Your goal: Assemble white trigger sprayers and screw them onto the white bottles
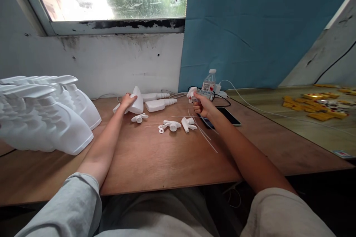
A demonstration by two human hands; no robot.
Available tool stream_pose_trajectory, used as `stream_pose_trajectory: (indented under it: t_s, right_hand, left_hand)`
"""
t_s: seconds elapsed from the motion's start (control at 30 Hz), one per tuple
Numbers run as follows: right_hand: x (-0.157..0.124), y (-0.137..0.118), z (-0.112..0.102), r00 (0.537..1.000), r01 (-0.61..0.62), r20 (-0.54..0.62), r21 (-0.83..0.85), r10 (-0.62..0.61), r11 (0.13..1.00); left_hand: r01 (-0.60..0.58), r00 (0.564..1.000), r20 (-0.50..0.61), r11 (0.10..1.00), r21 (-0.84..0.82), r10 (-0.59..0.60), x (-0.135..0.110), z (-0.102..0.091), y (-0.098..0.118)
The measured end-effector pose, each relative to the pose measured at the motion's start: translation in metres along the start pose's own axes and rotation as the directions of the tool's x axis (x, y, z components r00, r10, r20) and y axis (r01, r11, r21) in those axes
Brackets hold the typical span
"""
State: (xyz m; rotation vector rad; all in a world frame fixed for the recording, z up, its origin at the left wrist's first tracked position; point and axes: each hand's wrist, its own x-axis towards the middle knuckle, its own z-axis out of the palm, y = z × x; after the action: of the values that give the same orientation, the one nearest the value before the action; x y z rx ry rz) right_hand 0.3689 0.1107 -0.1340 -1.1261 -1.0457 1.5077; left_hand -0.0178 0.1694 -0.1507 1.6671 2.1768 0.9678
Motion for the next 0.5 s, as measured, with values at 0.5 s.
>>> stream_pose_trajectory:
  t_s: [0.5]
  right_hand:
    - [0.019,0.031,-0.003,0.981,0.006,-0.196,-0.062,-0.018,0.998]
  left_hand:
    - [-0.022,0.997,-0.075,0.996,0.089,0.029,-0.003,0.006,-0.012]
